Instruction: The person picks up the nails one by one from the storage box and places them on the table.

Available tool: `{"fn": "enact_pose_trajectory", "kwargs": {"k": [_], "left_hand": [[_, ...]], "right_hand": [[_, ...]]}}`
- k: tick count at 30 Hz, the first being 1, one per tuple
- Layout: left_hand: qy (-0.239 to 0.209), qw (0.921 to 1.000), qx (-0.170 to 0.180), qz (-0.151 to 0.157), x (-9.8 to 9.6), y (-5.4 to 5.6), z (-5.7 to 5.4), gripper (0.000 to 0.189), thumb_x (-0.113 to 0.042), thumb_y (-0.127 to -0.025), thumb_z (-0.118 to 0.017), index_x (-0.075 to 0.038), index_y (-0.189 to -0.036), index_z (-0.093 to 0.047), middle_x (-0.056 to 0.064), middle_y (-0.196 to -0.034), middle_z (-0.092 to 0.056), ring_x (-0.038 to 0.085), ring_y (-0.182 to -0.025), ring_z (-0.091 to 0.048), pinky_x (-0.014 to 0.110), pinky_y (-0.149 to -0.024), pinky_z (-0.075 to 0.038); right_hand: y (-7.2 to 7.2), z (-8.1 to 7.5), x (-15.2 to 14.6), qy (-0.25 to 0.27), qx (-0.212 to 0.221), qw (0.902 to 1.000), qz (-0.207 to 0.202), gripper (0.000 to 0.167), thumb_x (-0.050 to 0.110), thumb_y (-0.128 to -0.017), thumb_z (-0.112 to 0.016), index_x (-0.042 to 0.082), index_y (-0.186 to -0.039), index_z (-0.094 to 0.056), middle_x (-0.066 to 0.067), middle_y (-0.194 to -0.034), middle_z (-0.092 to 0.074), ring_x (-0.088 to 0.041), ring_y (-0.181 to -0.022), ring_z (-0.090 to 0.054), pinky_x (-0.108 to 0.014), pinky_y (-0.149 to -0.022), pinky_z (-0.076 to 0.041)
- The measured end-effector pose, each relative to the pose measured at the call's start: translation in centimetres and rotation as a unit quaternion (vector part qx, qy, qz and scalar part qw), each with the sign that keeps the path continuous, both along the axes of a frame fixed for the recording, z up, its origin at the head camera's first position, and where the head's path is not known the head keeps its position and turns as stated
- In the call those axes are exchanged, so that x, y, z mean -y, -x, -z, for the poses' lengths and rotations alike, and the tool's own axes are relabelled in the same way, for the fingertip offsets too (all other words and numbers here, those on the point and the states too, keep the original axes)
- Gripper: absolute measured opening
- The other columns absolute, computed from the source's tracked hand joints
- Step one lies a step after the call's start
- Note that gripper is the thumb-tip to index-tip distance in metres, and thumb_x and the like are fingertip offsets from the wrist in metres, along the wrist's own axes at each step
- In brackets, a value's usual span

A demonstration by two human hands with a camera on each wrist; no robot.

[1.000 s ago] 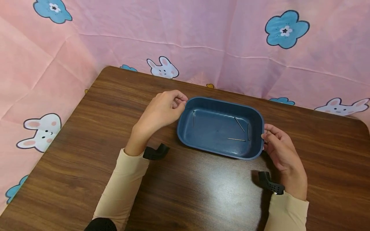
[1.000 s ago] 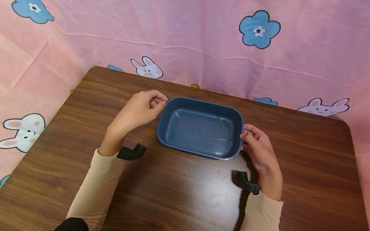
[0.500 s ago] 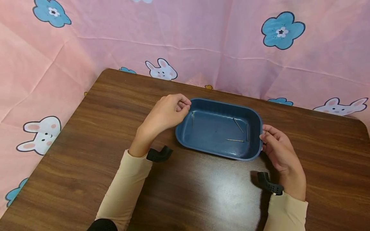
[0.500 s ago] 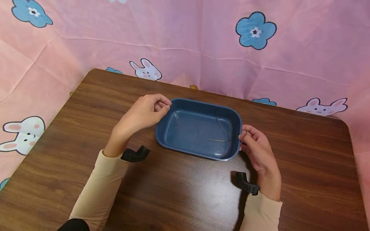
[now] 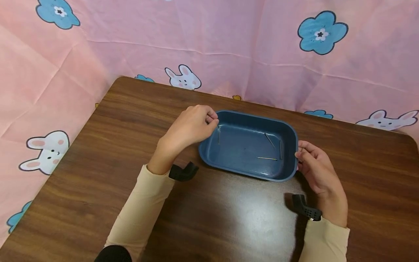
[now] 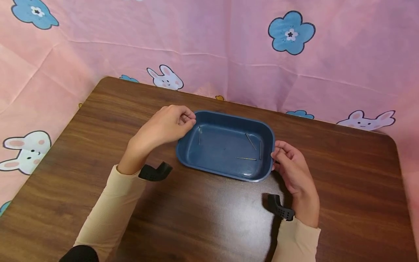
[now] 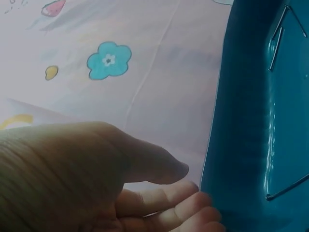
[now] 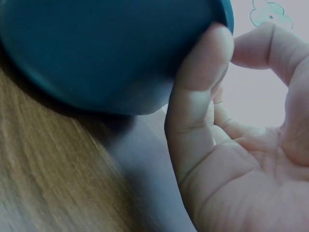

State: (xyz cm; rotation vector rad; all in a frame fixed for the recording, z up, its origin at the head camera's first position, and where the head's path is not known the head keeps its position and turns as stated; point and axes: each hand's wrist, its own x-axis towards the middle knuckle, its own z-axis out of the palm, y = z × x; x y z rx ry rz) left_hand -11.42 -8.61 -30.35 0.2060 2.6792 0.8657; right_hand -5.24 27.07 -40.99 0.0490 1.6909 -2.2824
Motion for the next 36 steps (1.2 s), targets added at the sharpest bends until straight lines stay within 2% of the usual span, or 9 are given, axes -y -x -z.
{"fn": "enact_pose_trajectory", "kwargs": {"k": [7,14,17,19,21,24,26,31,36], "left_hand": [[0.028,0.9995,0.014,0.004,-0.9,0.2,-0.4,0.031,-0.024,-0.106,-0.061,-0.006,-0.128,-0.071,0.009,-0.126,-0.076,0.025,-0.117,-0.071,0.042,-0.1,-0.059],[0.041,0.9988,0.006,0.026,-2.0,0.5,-0.3,0.027,-0.022,-0.106,-0.06,-0.005,-0.121,-0.074,0.008,-0.114,-0.077,0.024,-0.107,-0.073,0.042,-0.1,-0.059],[0.053,0.998,0.0,0.035,-2.4,0.6,-0.2,0.024,-0.021,-0.106,-0.058,-0.005,-0.11,-0.076,0.004,-0.089,-0.075,0.02,-0.089,-0.071,0.038,-0.091,-0.059],[0.063,0.9972,-0.005,0.041,-2.7,0.6,-0.1,0.023,-0.02,-0.106,-0.058,-0.005,-0.1,-0.073,0.001,-0.07,-0.064,0.016,-0.073,-0.063,0.033,-0.079,-0.054],[0.074,0.9962,-0.005,0.046,-3.0,0.7,0.0,0.03,-0.02,-0.106,-0.057,-0.007,-0.08,-0.065,-0.003,-0.057,-0.046,0.013,-0.057,-0.046,0.028,-0.064,-0.042],[0.094,0.9942,-0.002,0.052,-3.4,0.8,0.3,0.047,-0.021,-0.106,-0.058,-0.012,-0.062,-0.045,-0.005,-0.056,-0.026,0.011,-0.052,-0.025,0.026,-0.055,-0.026],[0.111,0.9921,0.0,0.059,-3.7,0.9,0.5,0.052,-0.021,-0.106,-0.058,-0.015,-0.06,-0.036,-0.004,-0.058,-0.024,0.012,-0.052,-0.024,0.026,-0.052,-0.024],[0.139,0.9872,0.007,0.078,-4.4,1.2,0.9,0.042,-0.023,-0.106,-0.059,-0.014,-0.067,-0.044,0.0,-0.063,-0.035,0.016,-0.056,-0.041,0.028,-0.054,-0.035],[0.155,0.9839,0.027,0.084,-4.8,1.7,1.0,0.042,-0.024,-0.106,-0.06,-0.013,-0.068,-0.044,0.0,-0.061,-0.036,0.017,-0.055,-0.043,0.028,-0.053,-0.036]], "right_hand": [[0.0,-0.3,-0.1,-0.011,0.004,0.9999,0.001,0.025,-0.004,-0.106,-0.045,0.009,-0.11,-0.065,0.004,-0.086,-0.069,-0.009,-0.074,-0.066,-0.023,-0.064,-0.058],[0.1,-0.2,0.1,-0.008,0.007,0.9999,0.012,0.025,-0.005,-0.105,-0.045,0.009,-0.109,-0.066,0.004,-0.085,-0.068,-0.008,-0.072,-0.065,-0.022,-0.062,-0.057],[0.1,-0.2,0.1,-0.008,0.007,0.9999,0.011,0.025,-0.005,-0.105,-0.045,0.009,-0.109,-0.065,0.004,-0.085,-0.067,-0.008,-0.071,-0.065,-0.022,-0.061,-0.056],[0.1,-0.1,0.1,-0.008,0.006,0.9999,0.011,0.026,-0.005,-0.105,-0.044,0.009,-0.109,-0.065,0.004,-0.086,-0.067,-0.008,-0.072,-0.065,-0.022,-0.061,-0.056],[0.1,-0.1,0.1,-0.007,0.006,0.9999,0.009,0.026,-0.005,-0.106,-0.044,0.009,-0.109,-0.066,0.004,-0.086,-0.067,-0.008,-0.072,-0.065,-0.022,-0.061,-0.056],[0.1,-0.1,0.1,-0.003,0.006,1.0,0.005,0.027,-0.004,-0.106,-0.044,0.01,-0.109,-0.066,0.005,-0.086,-0.068,-0.008,-0.073,-0.065,-0.022,-0.062,-0.056],[0.2,-0.1,0.1,-0.001,0.006,1.0,0.002,0.026,-0.004,-0.107,-0.044,0.01,-0.11,-0.066,0.005,-0.086,-0.068,-0.008,-0.074,-0.065,-0.021,-0.062,-0.055],[0.1,-0.2,0.0,0.003,0.004,1.0,-0.001,0.026,-0.003,-0.107,-0.044,0.01,-0.11,-0.066,0.004,-0.086,-0.068,-0.009,-0.073,-0.065,-0.021,-0.062,-0.055],[0.0,-0.2,-0.2,-0.003,0.006,1.0,-0.003,0.025,-0.002,-0.108,-0.044,0.01,-0.111,-0.065,0.005,-0.086,-0.068,-0.008,-0.073,-0.065,-0.021,-0.063,-0.055]]}}
